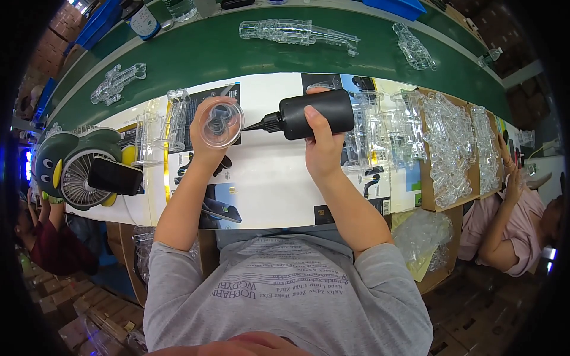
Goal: Assembling plastic components using a glue bottle on an assembly line.
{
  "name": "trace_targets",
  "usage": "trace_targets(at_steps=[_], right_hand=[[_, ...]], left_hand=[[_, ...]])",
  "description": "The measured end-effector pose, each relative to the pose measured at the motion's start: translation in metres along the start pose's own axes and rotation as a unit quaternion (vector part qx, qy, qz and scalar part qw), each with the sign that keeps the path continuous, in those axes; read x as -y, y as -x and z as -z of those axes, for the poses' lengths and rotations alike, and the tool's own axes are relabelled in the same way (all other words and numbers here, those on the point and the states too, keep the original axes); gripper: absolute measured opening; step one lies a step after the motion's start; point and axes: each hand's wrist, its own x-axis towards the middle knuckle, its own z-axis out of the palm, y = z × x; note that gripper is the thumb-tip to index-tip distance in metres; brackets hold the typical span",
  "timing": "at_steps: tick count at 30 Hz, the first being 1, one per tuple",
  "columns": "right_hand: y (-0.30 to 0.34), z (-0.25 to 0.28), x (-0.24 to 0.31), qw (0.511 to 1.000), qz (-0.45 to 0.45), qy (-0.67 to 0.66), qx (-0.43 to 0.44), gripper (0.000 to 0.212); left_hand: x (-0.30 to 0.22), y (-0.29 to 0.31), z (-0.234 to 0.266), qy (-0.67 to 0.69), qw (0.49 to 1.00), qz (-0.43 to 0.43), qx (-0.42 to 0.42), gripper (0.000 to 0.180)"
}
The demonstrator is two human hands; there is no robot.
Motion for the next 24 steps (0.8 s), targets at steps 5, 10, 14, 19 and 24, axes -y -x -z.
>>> trace_targets(at_steps=[5,10,14,19,24], right_hand=[[-0.001,0.001,0.0,1.0,0.003,0.0,-0.008,0.034],[0.0,-0.001,0.0,1.0,-0.003,-0.009,-0.019,0.034],[-0.001,0.0,0.001,1.0,0.0,-0.005,-0.007,0.034],[-0.004,0.011,0.0,0.999,-0.012,-0.037,0.033,0.033],[-0.003,0.001,-0.001,0.999,0.032,-0.013,-0.016,0.033]], left_hand=[[0.001,0.0,-0.002,0.007,1.0,-0.003,-0.003,0.032],[0.0,0.0,-0.001,0.014,1.0,-0.007,-0.009,0.031],[0.0,0.0,-0.001,0.006,1.0,-0.012,-0.007,0.031],[0.001,0.001,-0.002,0.009,1.0,-0.011,-0.005,0.032],[0.001,0.003,0.0,0.005,1.0,0.0,0.018,0.035]])
